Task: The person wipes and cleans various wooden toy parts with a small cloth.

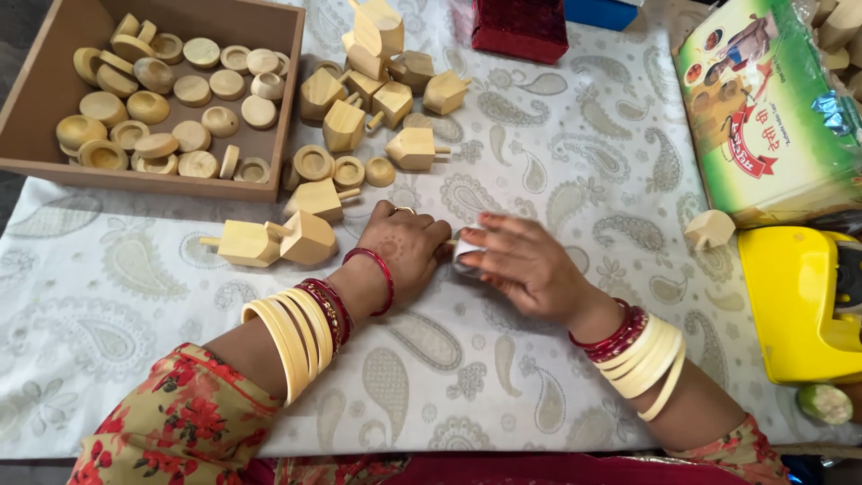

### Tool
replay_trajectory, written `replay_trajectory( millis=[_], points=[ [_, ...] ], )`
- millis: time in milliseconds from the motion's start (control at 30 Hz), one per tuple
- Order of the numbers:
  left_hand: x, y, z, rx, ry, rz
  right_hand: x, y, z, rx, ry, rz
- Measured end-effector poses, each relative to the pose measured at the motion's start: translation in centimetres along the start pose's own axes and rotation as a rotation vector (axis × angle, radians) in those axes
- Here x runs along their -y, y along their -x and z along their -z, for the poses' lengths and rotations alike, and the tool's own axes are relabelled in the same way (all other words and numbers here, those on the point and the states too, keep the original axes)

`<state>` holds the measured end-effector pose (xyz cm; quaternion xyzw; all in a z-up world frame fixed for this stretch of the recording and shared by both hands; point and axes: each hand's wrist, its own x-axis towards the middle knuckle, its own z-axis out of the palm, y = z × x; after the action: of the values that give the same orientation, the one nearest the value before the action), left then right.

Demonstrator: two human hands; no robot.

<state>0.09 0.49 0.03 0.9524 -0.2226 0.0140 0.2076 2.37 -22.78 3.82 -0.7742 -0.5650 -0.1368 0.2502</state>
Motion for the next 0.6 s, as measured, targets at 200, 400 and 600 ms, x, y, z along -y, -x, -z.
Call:
replay_trajectory(
  millis=[200, 400, 600],
  points=[
    [0.2, -0.2, 0.3, 0.038, -0.007, 0.051, -2.4, 1.8, -1.2, -0.045, -0.031, -0.151],
    [0.5, -0.5, 0.2, 0.036, 0.127, 0.184, -4.8, 4.4, -2.3, -0.269, -0.393, -0.519],
    [-0.4, 0.3, -0.3, 0.109, 0.505, 0.249, -2.8, 3.6, -2.3, -0.284, -0.268, -0.203]
  ],
)
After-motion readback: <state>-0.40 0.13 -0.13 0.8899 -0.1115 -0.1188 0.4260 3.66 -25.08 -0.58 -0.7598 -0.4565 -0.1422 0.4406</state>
